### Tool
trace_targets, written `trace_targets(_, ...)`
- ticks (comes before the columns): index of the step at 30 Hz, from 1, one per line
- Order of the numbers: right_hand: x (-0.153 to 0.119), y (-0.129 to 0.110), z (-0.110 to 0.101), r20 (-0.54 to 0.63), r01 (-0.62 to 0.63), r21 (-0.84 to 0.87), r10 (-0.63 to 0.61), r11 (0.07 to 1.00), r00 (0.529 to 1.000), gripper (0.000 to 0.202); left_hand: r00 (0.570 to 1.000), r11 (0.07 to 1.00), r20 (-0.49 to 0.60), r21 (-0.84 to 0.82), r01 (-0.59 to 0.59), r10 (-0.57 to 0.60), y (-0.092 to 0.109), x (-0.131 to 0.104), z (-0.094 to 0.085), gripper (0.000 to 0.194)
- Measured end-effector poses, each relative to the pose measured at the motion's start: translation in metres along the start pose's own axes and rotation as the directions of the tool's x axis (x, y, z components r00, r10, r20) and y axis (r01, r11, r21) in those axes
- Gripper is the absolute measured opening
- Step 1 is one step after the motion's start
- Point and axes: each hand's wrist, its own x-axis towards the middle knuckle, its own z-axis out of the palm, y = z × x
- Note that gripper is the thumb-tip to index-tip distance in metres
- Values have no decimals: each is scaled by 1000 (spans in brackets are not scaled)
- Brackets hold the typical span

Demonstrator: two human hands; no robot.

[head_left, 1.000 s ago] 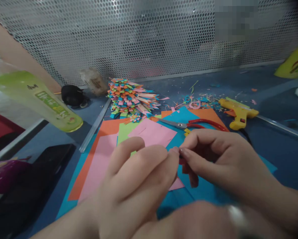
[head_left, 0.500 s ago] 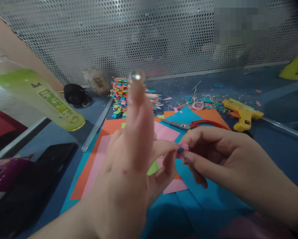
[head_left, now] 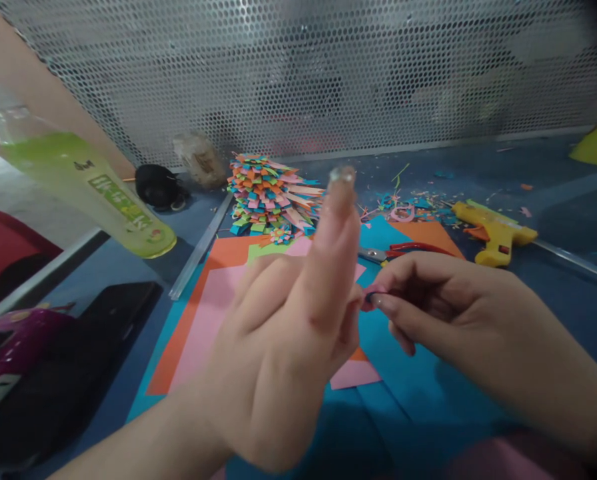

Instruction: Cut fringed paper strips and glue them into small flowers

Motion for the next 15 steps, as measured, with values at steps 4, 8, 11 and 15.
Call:
trace_targets(4,0,0,-1,1,22,-95,-22,995,1000,11,997,997,-15,-6,-74,74,-5,-4,-1,20)
trace_targets(8,0,1,-2,2,-18,-90,18,996,1000,9,999,999,-8,-8,-52,52,-8,-3,0,20)
trace_targets(11,1,1,-2,-2,-53,-6,53,999,999,8,999,998,-6,-38,-43,43,-9,-1,-1,17)
trace_targets(15,2,1,-2,7,-72,79,72,994,997,6,994,994,42,-54,-96,98,-13,-3,-4,15)
